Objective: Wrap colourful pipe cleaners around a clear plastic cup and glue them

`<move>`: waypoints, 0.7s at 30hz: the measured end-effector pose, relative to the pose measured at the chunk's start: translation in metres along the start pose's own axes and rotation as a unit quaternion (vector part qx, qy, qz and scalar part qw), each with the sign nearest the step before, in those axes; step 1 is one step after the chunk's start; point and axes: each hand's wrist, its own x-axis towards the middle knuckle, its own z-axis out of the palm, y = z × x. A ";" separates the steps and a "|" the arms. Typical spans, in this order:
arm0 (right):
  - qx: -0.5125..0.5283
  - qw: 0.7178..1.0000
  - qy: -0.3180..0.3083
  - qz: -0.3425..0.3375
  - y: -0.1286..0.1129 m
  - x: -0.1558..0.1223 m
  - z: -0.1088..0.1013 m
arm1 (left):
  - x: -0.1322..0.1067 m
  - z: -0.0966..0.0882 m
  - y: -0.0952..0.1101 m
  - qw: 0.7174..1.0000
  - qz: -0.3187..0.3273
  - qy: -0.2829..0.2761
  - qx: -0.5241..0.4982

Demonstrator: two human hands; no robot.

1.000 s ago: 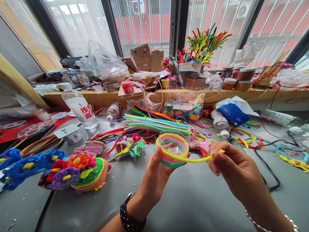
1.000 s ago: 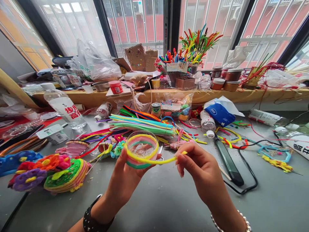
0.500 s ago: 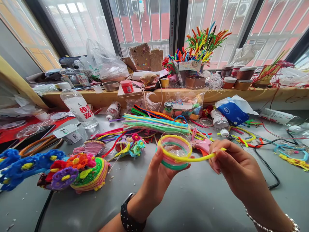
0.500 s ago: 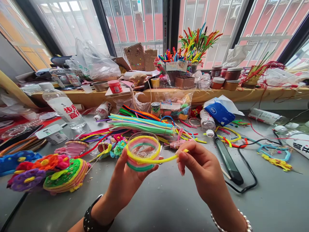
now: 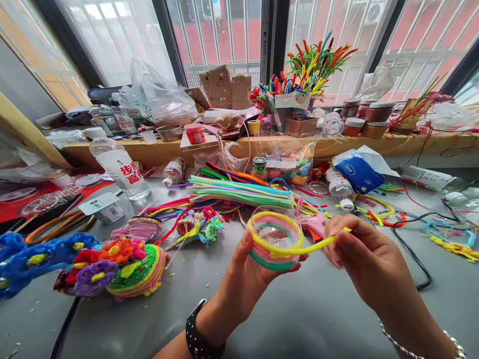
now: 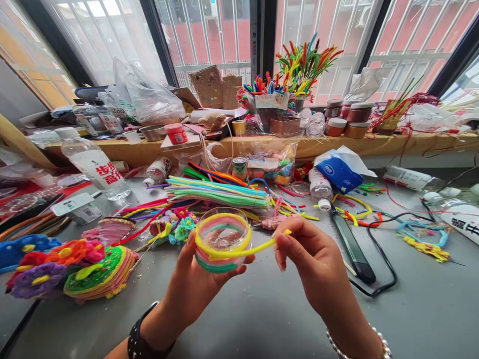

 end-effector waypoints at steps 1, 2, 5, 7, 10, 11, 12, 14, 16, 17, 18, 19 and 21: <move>0.000 1.000 -0.002 -0.001 0.000 0.000 -0.001 | 0.000 0.000 0.000 1.000 -0.005 -0.011 -0.002; 0.001 1.000 -0.004 -0.001 0.000 0.000 -0.001 | 0.000 0.000 0.000 1.000 -0.010 -0.022 -0.005; 0.001 1.000 -0.013 0.005 0.001 0.000 -0.002 | 0.000 -0.001 0.000 0.999 -0.021 -0.036 -0.016; 0.003 1.000 -0.017 0.008 0.001 0.000 -0.002 | 0.000 -0.002 0.000 0.999 -0.023 -0.037 -0.020; 0.003 1.000 -0.015 0.005 0.000 -0.001 -0.002 | 0.001 -0.002 0.000 0.998 -0.025 -0.045 -0.024; 0.002 1.000 -0.015 0.004 0.000 -0.002 -0.002 | 0.001 -0.002 0.000 0.998 -0.028 -0.049 -0.025; 0.002 1.000 -0.015 0.003 0.000 -0.002 -0.002 | 0.002 -0.002 0.001 0.998 -0.030 -0.054 -0.026; 0.004 1.000 -0.016 0.004 -0.001 -0.002 -0.001 | 0.002 -0.002 0.001 0.997 -0.038 -0.063 -0.026; 0.007 1.000 -0.017 0.006 -0.001 -0.002 -0.001 | 0.002 -0.004 0.000 0.996 -0.046 -0.072 -0.029; 0.009 1.000 -0.016 0.006 -0.001 -0.002 0.000 | 0.002 -0.005 -0.001 0.995 -0.050 -0.077 -0.032; 0.009 1.000 -0.016 0.006 -0.001 -0.001 0.000 | 0.002 -0.006 -0.001 0.995 -0.054 -0.081 -0.035; 0.009 1.000 -0.016 0.005 -0.002 -0.001 0.000 | 0.002 -0.007 -0.002 0.994 -0.057 -0.086 -0.038; 0.010 1.000 -0.015 0.002 -0.003 -0.001 0.001 | 0.002 -0.008 -0.003 0.993 -0.062 -0.090 -0.041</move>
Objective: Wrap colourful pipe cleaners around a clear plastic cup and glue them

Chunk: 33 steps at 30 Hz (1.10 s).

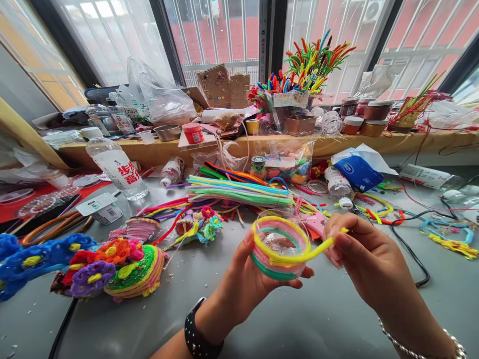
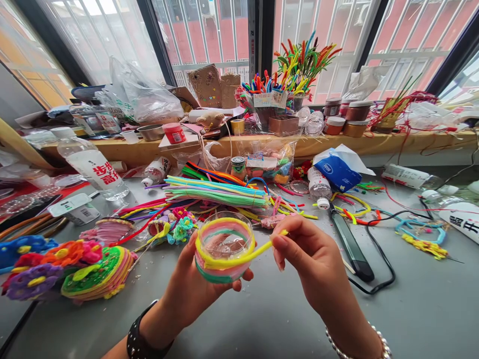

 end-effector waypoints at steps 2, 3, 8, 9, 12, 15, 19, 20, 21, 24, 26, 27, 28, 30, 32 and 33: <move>0.002 1.000 0.001 0.000 -0.001 0.000 0.001 | 0.000 0.000 0.000 1.000 -0.004 -0.007 -0.003; 0.003 1.000 0.001 0.001 -0.001 0.001 0.001 | 0.000 0.000 0.000 1.000 -0.007 -0.011 -0.004; -0.006 1.000 -0.002 -0.004 -0.002 0.001 0.002 | 0.000 0.000 0.001 0.999 -0.012 -0.032 -0.013; -0.008 1.000 -0.001 -0.005 -0.002 0.000 0.002 | 0.001 0.000 0.000 0.999 -0.012 -0.037 -0.016; -0.010 1.000 0.001 -0.003 -0.001 0.001 0.002 | 0.001 -0.003 -0.001 0.999 -0.015 -0.047 -0.017; -0.011 1.000 0.002 -0.004 -0.001 0.001 0.002 | 0.002 -0.004 -0.001 0.999 -0.015 -0.044 -0.013; -0.012 1.000 -0.001 -0.006 -0.002 0.001 0.004 | 0.002 -0.002 0.000 0.999 -0.019 -0.038 -0.001; -0.014 1.000 -0.001 -0.007 -0.002 0.001 0.004 | 0.002 -0.001 0.000 0.999 -0.022 -0.036 0.003; -0.016 1.000 0.002 -0.005 -0.003 0.000 0.006 | 0.001 0.000 0.001 0.999 -0.024 -0.033 0.007; -0.013 1.000 0.025 0.003 -0.005 -0.001 0.009 | 0.000 0.000 0.000 0.999 -0.032 -0.026 0.011; -0.011 1.000 0.026 0.005 -0.006 -0.001 0.010 | 0.000 -0.001 -0.001 0.999 -0.040 -0.026 0.009; -0.012 1.000 0.022 0.003 -0.006 -0.001 0.010 | 0.000 -0.002 -0.001 0.999 -0.044 -0.026 0.006; -0.013 1.000 0.013 0.001 -0.006 -0.001 0.010 | -0.001 -0.003 -0.001 0.999 -0.047 -0.026 0.005; -0.012 1.000 0.010 0.002 -0.005 0.000 0.009 | -0.001 -0.004 -0.002 0.998 -0.051 -0.023 0.003; -0.005 1.000 0.013 0.008 -0.004 0.000 0.009 | -0.001 -0.004 -0.001 0.998 -0.053 -0.023 0.007; -0.001 1.000 0.019 0.012 -0.004 -0.001 0.009 | -0.001 -0.003 -0.001 0.998 -0.054 -0.022 0.010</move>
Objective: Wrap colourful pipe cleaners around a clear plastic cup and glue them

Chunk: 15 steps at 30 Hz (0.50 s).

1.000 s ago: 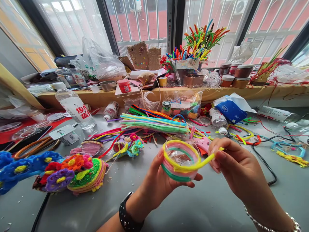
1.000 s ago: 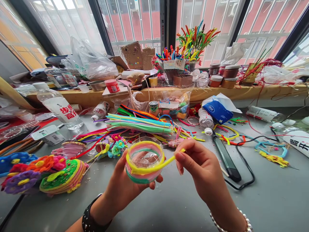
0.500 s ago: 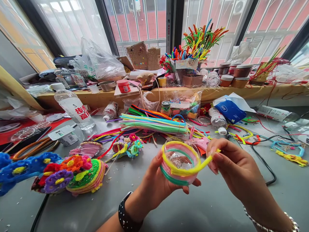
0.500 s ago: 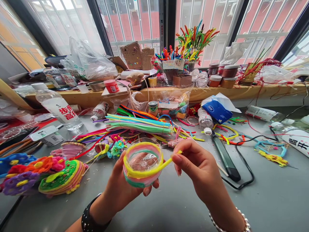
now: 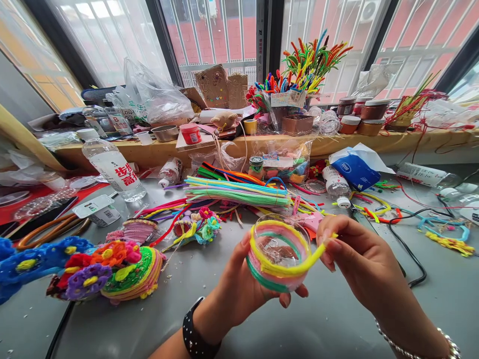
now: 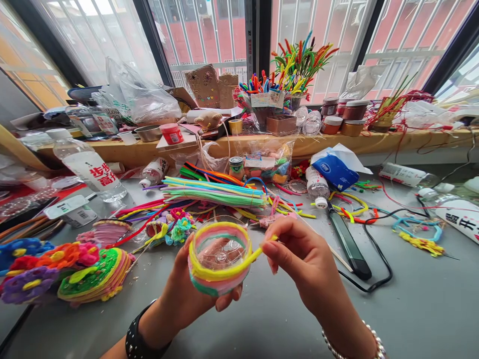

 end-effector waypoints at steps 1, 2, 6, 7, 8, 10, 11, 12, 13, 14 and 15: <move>0.004 1.000 0.006 0.005 0.000 0.000 0.000 | 0.000 0.000 0.000 1.000 -0.002 0.000 0.003; 0.005 1.000 0.009 0.008 0.000 -0.001 0.001 | 0.000 0.001 0.000 1.000 -0.003 0.001 0.005; 0.010 1.000 0.002 0.013 -0.002 -0.002 0.004 | 0.001 0.000 -0.001 1.000 -0.013 -0.006 0.010; 0.017 1.000 0.005 0.014 -0.002 -0.003 0.005 | 0.001 -0.001 -0.001 1.000 -0.017 -0.010 0.009; 0.024 1.000 0.011 0.015 -0.003 -0.003 0.005 | 0.001 -0.001 -0.001 1.000 -0.020 -0.013 0.008; 0.025 1.000 0.009 0.009 -0.004 -0.003 0.004 | 0.001 -0.002 -0.002 1.000 -0.025 -0.016 0.002; 0.014 1.000 -0.001 -0.001 -0.004 -0.002 0.003 | 0.001 -0.003 -0.002 1.000 -0.026 -0.016 -0.002; -0.002 1.000 -0.010 -0.014 -0.005 -0.002 0.002 | 0.001 -0.003 -0.003 0.999 -0.028 -0.015 -0.007; -0.020 0.999 -0.019 -0.026 -0.005 -0.001 0.001 | 0.001 -0.004 -0.003 0.999 -0.030 -0.016 -0.010; -0.035 0.998 -0.025 -0.036 -0.005 -0.001 0.000 | 0.000 -0.004 -0.003 0.999 -0.032 -0.018 -0.014; -0.047 0.998 -0.029 -0.041 -0.005 -0.001 -0.001 | 0.000 -0.005 -0.003 0.999 -0.033 -0.022 -0.016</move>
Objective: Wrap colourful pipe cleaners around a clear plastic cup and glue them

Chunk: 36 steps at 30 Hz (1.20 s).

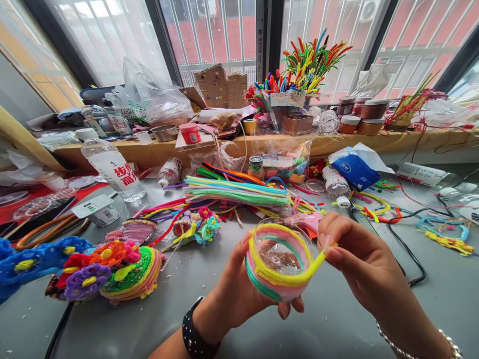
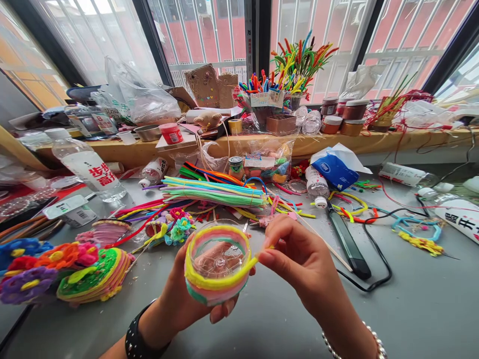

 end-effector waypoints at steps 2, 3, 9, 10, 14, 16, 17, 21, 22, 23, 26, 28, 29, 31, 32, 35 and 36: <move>-0.011 1.000 -0.010 -0.001 0.000 0.000 -0.001 | 0.000 -0.001 0.000 1.000 0.001 -0.006 0.000; -0.013 1.000 -0.016 0.000 0.001 0.000 0.000 | 0.000 -0.001 0.000 1.000 0.000 -0.009 0.002; -0.012 0.999 -0.028 0.014 0.004 0.000 0.001 | 0.000 -0.003 -0.001 1.000 -0.009 -0.008 0.007; -0.010 0.999 -0.031 0.015 0.004 -0.001 0.001 | 0.000 -0.003 -0.001 1.000 -0.008 -0.010 0.003; -0.006 0.999 -0.033 0.013 0.005 -0.001 0.001 | 0.000 -0.003 0.000 1.000 -0.007 -0.016 -0.006; -0.003 0.999 -0.031 0.013 0.004 -0.001 0.001 | 0.000 -0.003 0.000 1.000 -0.013 -0.016 0.004; 0.001 0.999 -0.031 0.013 0.003 0.000 0.002 | 0.000 -0.002 0.000 1.000 -0.015 -0.016 0.009; 0.022 0.999 -0.036 0.009 0.003 0.000 0.003 | 0.000 -0.001 0.001 1.000 -0.021 -0.012 -0.002; 0.022 0.999 -0.036 0.009 0.003 0.000 0.003 | 0.000 -0.001 0.001 1.000 -0.020 -0.013 -0.010; 0.019 0.999 -0.032 0.008 0.004 0.000 0.002 | 0.001 -0.001 0.001 1.000 -0.019 -0.016 -0.016; 0.006 1.000 -0.017 0.011 0.006 0.000 0.001 | 0.001 0.002 0.003 0.999 -0.019 -0.024 -0.034; 0.005 1.000 -0.009 0.014 0.007 0.000 0.001 | 0.002 0.005 0.005 0.999 -0.015 -0.017 -0.043; 0.007 1.000 -0.008 0.018 0.008 0.000 0.001 | 0.002 0.007 0.005 0.999 -0.012 -0.013 -0.048; 0.011 1.000 -0.006 0.022 0.009 0.000 0.001 | 0.002 0.010 0.007 0.998 -0.003 -0.004 -0.056; 0.010 1.000 -0.005 0.024 0.009 0.000 0.001 | 0.003 0.010 0.007 0.998 0.001 -0.003 -0.060; -0.002 1.000 0.006 0.025 0.010 0.000 0.000 | 0.002 0.010 0.008 0.998 0.005 -0.014 -0.060; -0.008 1.000 0.012 0.026 0.011 0.000 0.000 | 0.002 0.009 0.008 0.998 0.007 -0.016 -0.058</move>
